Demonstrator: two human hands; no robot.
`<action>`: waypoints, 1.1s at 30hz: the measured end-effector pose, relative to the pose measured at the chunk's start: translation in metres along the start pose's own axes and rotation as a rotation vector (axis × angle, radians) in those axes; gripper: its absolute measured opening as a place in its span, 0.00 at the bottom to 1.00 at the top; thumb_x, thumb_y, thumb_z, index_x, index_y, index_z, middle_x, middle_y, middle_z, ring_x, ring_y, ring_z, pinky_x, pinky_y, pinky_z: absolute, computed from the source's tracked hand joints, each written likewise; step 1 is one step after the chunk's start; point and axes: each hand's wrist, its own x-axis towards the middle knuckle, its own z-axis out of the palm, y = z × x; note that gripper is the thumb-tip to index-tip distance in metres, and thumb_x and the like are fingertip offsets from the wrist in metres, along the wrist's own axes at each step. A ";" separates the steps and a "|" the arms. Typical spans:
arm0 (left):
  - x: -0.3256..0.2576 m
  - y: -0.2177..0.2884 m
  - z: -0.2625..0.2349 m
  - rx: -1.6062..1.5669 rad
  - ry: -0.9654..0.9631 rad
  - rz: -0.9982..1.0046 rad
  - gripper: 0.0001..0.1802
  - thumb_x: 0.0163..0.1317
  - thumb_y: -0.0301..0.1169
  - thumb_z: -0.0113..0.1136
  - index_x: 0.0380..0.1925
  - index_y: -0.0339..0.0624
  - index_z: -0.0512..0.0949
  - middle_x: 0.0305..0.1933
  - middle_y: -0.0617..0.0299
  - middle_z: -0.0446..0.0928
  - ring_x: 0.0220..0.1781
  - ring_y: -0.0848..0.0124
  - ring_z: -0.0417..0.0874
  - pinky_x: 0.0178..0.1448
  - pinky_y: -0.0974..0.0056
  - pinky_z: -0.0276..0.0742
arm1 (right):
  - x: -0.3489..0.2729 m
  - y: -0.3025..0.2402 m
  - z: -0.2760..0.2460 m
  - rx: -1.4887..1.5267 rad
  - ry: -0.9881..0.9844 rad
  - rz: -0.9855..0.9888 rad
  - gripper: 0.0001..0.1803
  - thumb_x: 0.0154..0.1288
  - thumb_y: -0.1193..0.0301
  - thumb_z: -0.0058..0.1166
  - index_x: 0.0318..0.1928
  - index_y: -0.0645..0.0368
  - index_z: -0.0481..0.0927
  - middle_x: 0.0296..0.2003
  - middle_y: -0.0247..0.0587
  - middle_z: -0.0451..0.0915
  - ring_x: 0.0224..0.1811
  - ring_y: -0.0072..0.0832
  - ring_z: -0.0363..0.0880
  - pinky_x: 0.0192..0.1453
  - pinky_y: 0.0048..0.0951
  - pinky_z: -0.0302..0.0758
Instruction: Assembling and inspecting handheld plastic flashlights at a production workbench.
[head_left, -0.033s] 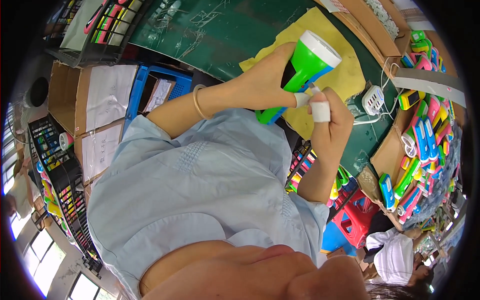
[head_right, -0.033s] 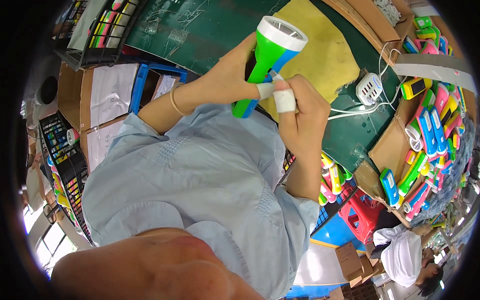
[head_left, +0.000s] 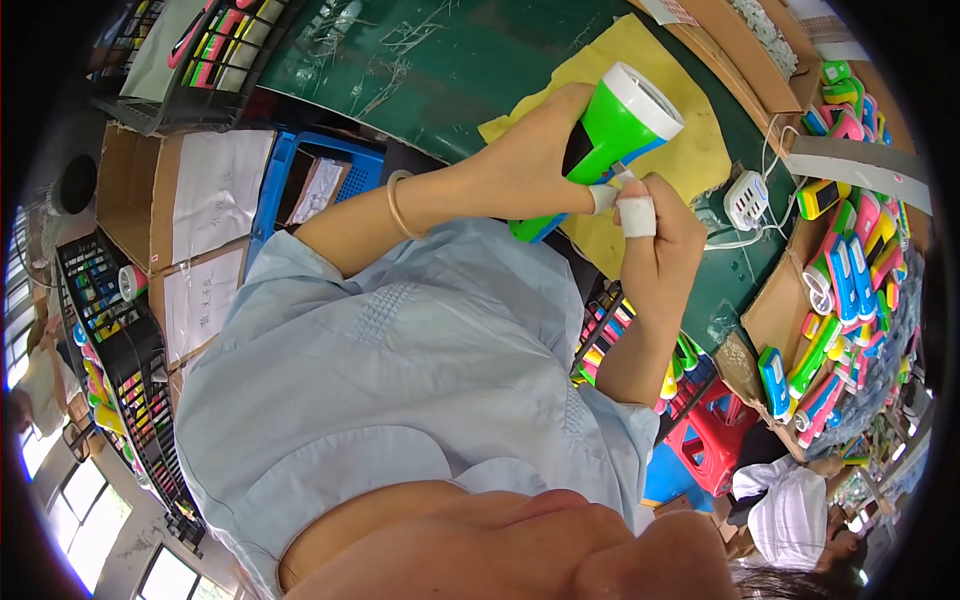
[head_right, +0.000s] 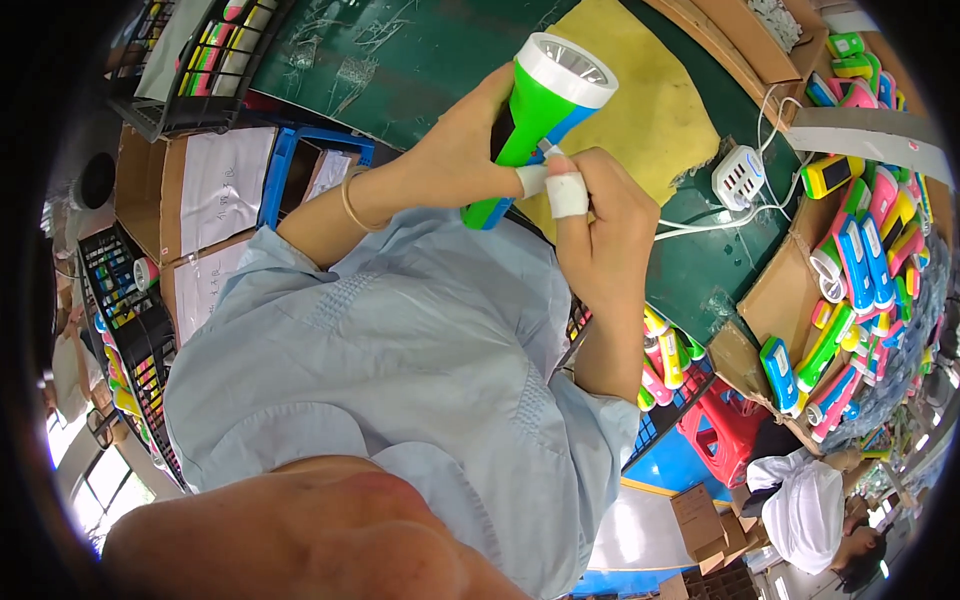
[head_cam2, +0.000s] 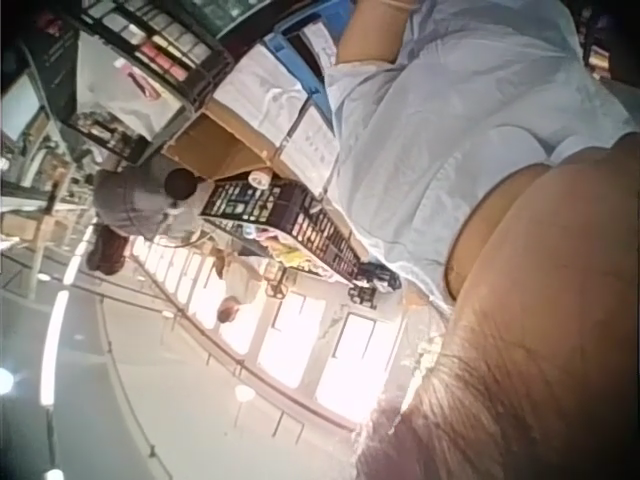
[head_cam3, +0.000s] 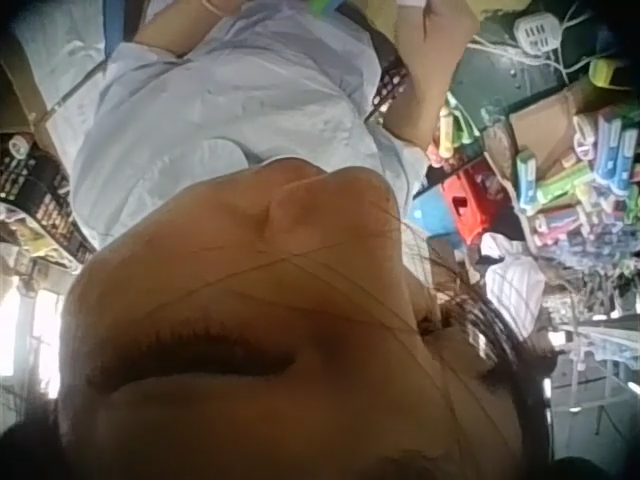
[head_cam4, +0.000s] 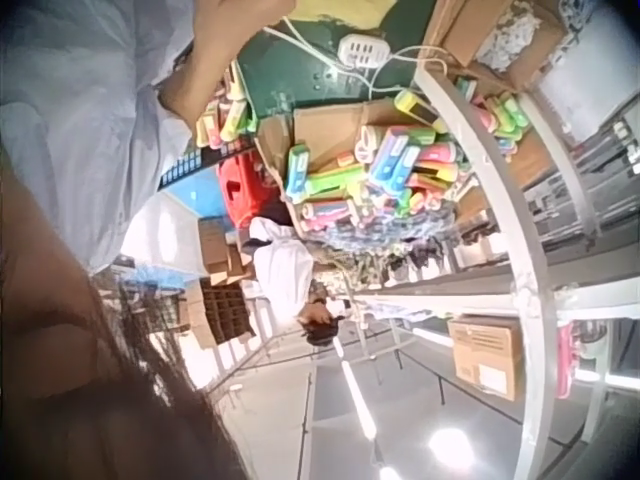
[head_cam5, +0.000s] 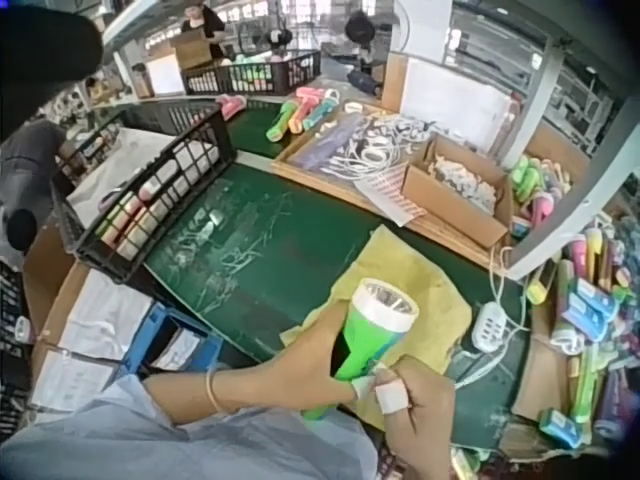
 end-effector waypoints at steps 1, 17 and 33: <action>0.001 0.001 0.000 0.000 -0.002 0.000 0.44 0.39 0.29 0.66 0.59 0.37 0.55 0.42 0.57 0.70 0.41 0.70 0.72 0.46 0.67 0.70 | 0.000 0.001 0.003 -0.020 0.039 -0.003 0.08 0.59 0.75 0.51 0.26 0.66 0.70 0.18 0.44 0.65 0.16 0.34 0.64 0.22 0.27 0.61; 0.000 -0.006 0.018 0.071 0.247 0.065 0.39 0.40 0.30 0.68 0.51 0.34 0.57 0.40 0.46 0.72 0.42 0.55 0.76 0.43 0.59 0.72 | 0.006 -0.008 0.014 -0.384 0.066 -0.057 0.11 0.60 0.71 0.50 0.23 0.62 0.68 0.19 0.45 0.69 0.19 0.43 0.69 0.22 0.36 0.63; -0.010 0.002 0.008 -0.079 0.129 0.336 0.35 0.39 0.28 0.67 0.50 0.38 0.64 0.44 0.52 0.73 0.47 0.60 0.76 0.50 0.62 0.71 | 0.003 0.000 -0.002 0.062 0.391 -0.164 0.50 0.45 0.46 0.62 0.59 0.68 0.59 0.57 0.54 0.63 0.57 0.40 0.65 0.59 0.37 0.63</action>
